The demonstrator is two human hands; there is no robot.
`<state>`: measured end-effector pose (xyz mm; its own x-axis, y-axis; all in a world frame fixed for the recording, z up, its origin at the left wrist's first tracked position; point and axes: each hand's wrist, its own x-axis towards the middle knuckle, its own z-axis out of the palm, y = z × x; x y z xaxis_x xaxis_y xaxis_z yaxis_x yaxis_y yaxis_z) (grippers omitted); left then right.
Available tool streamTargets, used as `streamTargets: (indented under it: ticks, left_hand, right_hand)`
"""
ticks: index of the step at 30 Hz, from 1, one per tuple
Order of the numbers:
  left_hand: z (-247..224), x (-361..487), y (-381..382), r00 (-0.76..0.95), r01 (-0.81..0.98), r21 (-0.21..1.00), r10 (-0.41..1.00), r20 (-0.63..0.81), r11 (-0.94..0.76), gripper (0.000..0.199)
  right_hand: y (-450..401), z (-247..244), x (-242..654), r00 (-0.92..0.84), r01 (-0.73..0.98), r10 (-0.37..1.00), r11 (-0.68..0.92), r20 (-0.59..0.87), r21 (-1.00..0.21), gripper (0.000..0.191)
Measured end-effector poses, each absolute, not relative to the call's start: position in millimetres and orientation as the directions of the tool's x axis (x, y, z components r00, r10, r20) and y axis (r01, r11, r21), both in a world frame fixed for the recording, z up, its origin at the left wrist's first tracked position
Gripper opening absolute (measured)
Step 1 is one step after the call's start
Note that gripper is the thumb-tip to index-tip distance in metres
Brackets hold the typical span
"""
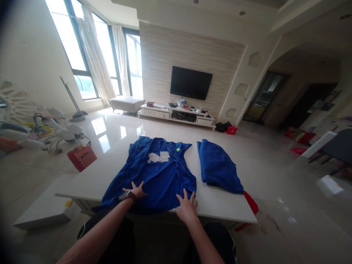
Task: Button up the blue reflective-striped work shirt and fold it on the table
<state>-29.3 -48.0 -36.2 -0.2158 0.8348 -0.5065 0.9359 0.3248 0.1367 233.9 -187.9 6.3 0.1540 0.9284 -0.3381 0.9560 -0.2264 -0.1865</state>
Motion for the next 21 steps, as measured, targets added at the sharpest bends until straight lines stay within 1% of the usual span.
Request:
streamTargets:
  ticks: [2,4,5,7,8,12,13,15,16,17,19,21]
  left_hand:
    - [-59,-38,-30,-0.213,0.933,0.143,0.825,-0.524,0.332,0.113]
    - [-74,-48,-15,-0.195,0.934,0.177,0.857,-0.476,0.311,0.115]
    - [-78,-53,-9,-0.183,0.934,0.194,0.871,-0.456,0.299,0.113]
    - [-79,-62,5,-0.139,0.934,0.24,0.89,-0.434,0.263,0.107]
    - [-78,-66,12,-0.113,0.933,0.266,0.9,-0.421,0.241,0.105]
    - [-66,-78,36,-0.026,0.933,0.326,0.931,-0.365,0.154,0.096]
    - [-62,-81,40,-0.006,0.933,0.332,0.93,-0.367,0.137,0.093]
    - [-53,-91,43,0.023,0.93,0.35,0.93,-0.367,0.115,0.091]
    - [-48,-98,42,0.006,0.929,0.35,0.938,-0.348,0.124,0.09]
    - [-44,-106,40,-0.048,0.928,0.336,0.947,-0.317,0.159,0.089]
    - [-35,-127,34,-0.235,0.909,0.277,0.931,-0.278,0.312,0.085]
    - [-28,-147,24,-0.405,0.844,0.224,0.853,-0.328,0.487,0.083]
  right_hand:
    - [-147,-9,227,0.158,0.949,0.878,-0.261,-0.452,-0.176,0.073]
    - [-122,-27,222,0.154,0.943,0.834,-0.284,-0.53,-0.173,0.074]
    - [-115,-35,219,0.151,0.945,0.827,-0.281,-0.541,-0.165,0.075]
    - [-107,-45,216,0.139,0.956,0.841,-0.251,-0.522,-0.149,0.076]
    - [-103,-46,215,0.124,0.962,0.854,-0.228,-0.505,-0.151,0.073]
    - [-86,-30,225,0.041,0.963,0.912,-0.145,-0.408,-0.228,0.05]
    - [-82,-25,232,0.049,0.961,0.926,-0.145,-0.374,-0.234,0.048]
    - [-75,-17,248,0.125,0.957,0.944,-0.196,-0.305,-0.212,0.048]
    - [-74,-15,257,0.184,0.95,0.942,-0.243,-0.281,-0.194,0.05]
    - [-73,-15,267,0.241,0.939,0.932,-0.294,-0.269,-0.179,0.053]
    - [-75,-21,285,0.307,0.912,0.907,-0.367,-0.288,-0.182,0.056]
    - [-79,-30,299,0.284,0.9,0.902,-0.368,-0.325,-0.234,0.055]
